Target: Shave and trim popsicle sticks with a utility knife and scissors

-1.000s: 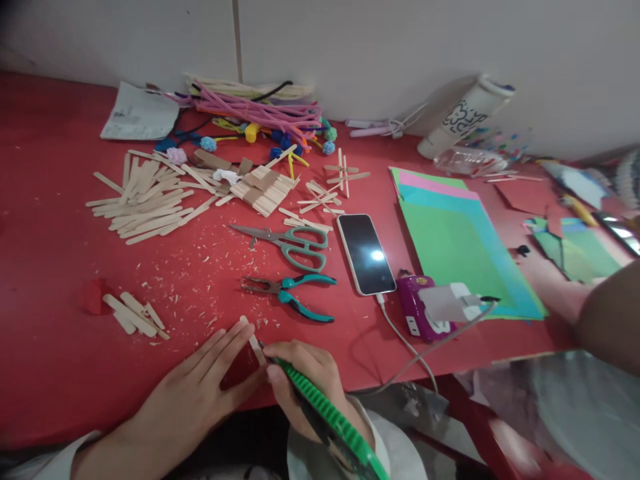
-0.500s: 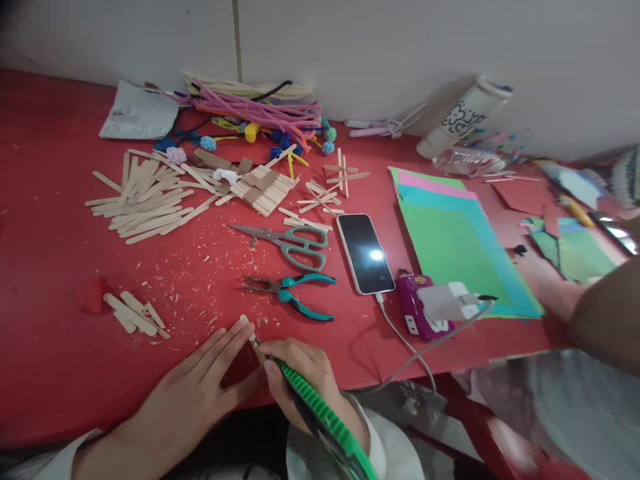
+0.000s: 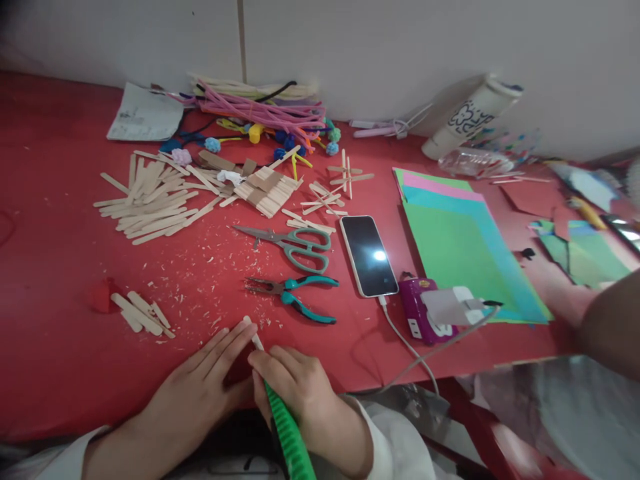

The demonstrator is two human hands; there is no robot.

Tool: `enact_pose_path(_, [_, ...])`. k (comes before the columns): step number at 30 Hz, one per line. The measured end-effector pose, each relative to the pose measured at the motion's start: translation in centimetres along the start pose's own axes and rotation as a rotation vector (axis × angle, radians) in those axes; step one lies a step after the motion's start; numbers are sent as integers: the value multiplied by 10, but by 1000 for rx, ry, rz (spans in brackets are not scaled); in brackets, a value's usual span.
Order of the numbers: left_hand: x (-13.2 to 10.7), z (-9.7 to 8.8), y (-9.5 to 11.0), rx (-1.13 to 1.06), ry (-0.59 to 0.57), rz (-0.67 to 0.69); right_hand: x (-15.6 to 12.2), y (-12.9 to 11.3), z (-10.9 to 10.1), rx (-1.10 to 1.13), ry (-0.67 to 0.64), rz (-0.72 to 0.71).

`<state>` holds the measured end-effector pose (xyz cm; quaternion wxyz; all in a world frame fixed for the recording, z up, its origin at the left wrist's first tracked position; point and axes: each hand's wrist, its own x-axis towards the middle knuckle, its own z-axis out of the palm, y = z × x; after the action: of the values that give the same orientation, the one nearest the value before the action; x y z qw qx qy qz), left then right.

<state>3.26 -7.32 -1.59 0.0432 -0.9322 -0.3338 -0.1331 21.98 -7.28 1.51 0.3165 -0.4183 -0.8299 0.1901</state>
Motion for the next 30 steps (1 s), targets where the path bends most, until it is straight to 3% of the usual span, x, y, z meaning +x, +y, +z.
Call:
enact_pose_path(8, [1, -6, 0, 8, -56, -17, -9, 11, 1, 164, 135, 114])
enact_pose_path(18, [1, -10, 0, 14, -112, -7, -17, -4, -10, 87, 225, 232])
enact_pose_path(24, [-1, -9, 0, -1, -105, -18, -19, 5, 6, 231, 213, 250])
enact_pose_path(30, [-2, -7, 0, -1, -99, -10, -21, 8, 8, 220, 189, 280])
